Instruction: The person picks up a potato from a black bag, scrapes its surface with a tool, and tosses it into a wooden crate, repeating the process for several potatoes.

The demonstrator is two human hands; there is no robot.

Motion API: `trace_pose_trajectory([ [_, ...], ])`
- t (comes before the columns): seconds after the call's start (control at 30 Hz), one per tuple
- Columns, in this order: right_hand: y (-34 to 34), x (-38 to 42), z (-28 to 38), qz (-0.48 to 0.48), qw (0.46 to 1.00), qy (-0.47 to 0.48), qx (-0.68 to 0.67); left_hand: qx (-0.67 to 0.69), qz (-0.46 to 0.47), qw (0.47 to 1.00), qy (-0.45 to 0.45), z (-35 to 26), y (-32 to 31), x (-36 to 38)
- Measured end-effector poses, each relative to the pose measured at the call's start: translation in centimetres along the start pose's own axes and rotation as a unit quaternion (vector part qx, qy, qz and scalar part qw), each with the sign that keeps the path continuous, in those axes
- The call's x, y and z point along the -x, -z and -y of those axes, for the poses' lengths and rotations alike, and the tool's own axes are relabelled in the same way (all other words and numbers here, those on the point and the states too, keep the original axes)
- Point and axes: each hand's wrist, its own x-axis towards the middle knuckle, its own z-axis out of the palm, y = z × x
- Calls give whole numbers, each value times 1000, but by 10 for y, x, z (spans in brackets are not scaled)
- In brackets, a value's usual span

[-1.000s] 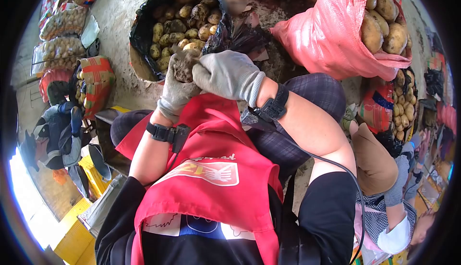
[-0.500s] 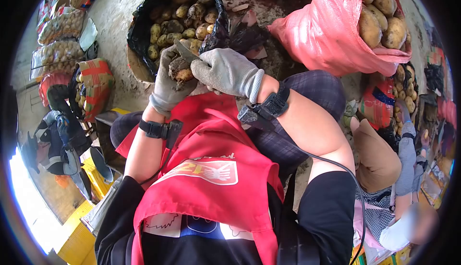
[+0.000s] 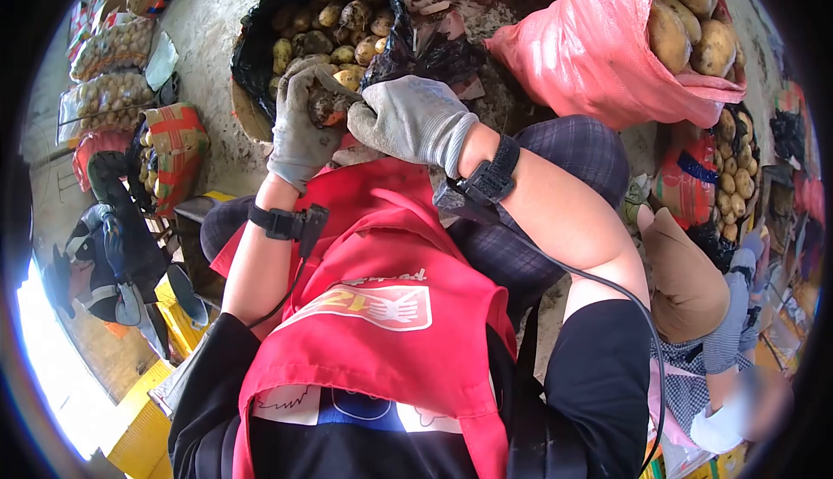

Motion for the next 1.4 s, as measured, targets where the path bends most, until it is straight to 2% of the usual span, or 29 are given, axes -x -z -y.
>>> trace_pose_trajectory([
  [0.13, 2, 5, 12, 37, 999, 26, -25, 1, -12, 1000, -14, 8, -5, 1],
  [0.2, -10, 8, 15, 40, 998, 46, 28, 117, -7, 993, 25, 14, -10, 1],
  [0.23, -14, 8, 13, 16, 999, 39, 21, 185, 7, 982, 45, 14, -11, 2],
  [0.27, -13, 6, 10, 13, 999, 37, 21, 186, 9, 982, 42, 15, -17, 3],
  [0.33, -6, 0, 7, -131, 983, -8, -130, 344, -16, 928, 141, 11, -26, 2],
  [0.37, 0, -3, 6, -110, 979, -69, -157, 264, -17, 958, 113, 11, -24, 2],
  [0.47, -19, -6, -7, -126, 974, -39, -184, 208, -18, 974, 85, 13, -25, -1],
  [0.5, -19, -9, -7, -110, 976, -19, -188, 141, 4, 988, 56, -1, -15, -6],
  [0.53, -18, -11, -11, -112, 976, -20, -187, 142, 5, 988, 54, -14, -4, -10],
  [0.6, -16, -18, -24, -61, 904, 20, -423, 91, 55, 993, 52, -35, 19, -17],
  [0.63, 6, -11, -5, -41, 847, -39, -529, 151, 69, 983, 74, -39, 30, -17],
  [0.67, 16, -12, -9, -21, 863, -70, -499, 150, 65, 984, 75, -41, 37, -14],
  [0.7, 17, -10, -8, -9, 842, -91, -532, 322, 89, 932, 145, -41, 44, -10],
  [0.73, 15, -9, -6, 3, 817, -112, -565, 481, 108, 845, 210, -41, 49, -8],
  [0.77, 8, -10, -5, 8, 817, -110, -566, 482, 176, 834, 205, -26, 40, -1],
  [0.8, -2, -11, -6, 5, 844, -88, -530, 694, 155, 600, 366, 0, 22, 10],
  [0.83, -8, -13, -4, 1, 868, -65, -492, 665, 136, 670, 299, -10, 17, 22],
  [0.87, -11, -13, -4, 4, 868, -65, -492, 631, 118, 732, 228, -24, 9, 34],
  [0.9, -13, -12, -4, -17, 896, -56, -440, 632, 117, 731, 230, -27, 4, 38],
  [0.93, -12, -11, -5, -39, 921, -46, -384, 664, 78, 691, 276, -29, 0, 41],
  [0.97, -9, -11, -9, -37, 923, -46, -380, 693, 38, 646, 318, -30, -4, 41],
  [1.0, -6, -10, -13, -41, 958, -5, -284, 696, 34, 643, 318, -29, -4, 42],
  [1.07, -1, -7, -21, -50, 991, 80, -90, 634, 73, 732, 239, -21, -1, 40],
  [1.1, -1, -6, -16, -71, 988, 122, -59, 584, 71, 777, 222, -21, 3, 38],
  [1.13, 2, -4, -12, -70, 988, 124, -60, 583, 70, 778, 222, -23, 5, 36],
  [1.2, 11, 0, -4, -12, 994, 80, -80, 523, 65, 820, 223, -28, 5, 31],
  [1.27, 8, 1, -5, -16, 993, 78, -92, 524, 67, 814, 240, -26, 4, 30],
  [1.33, 6, 4, 1, -37, 996, 82, -12, 543, 50, 791, 278, -29, 3, 28],
  [1.4, 3, 4, 2, -46, 995, 83, 27, 547, 37, 793, 265, -22, -8, 28],
])
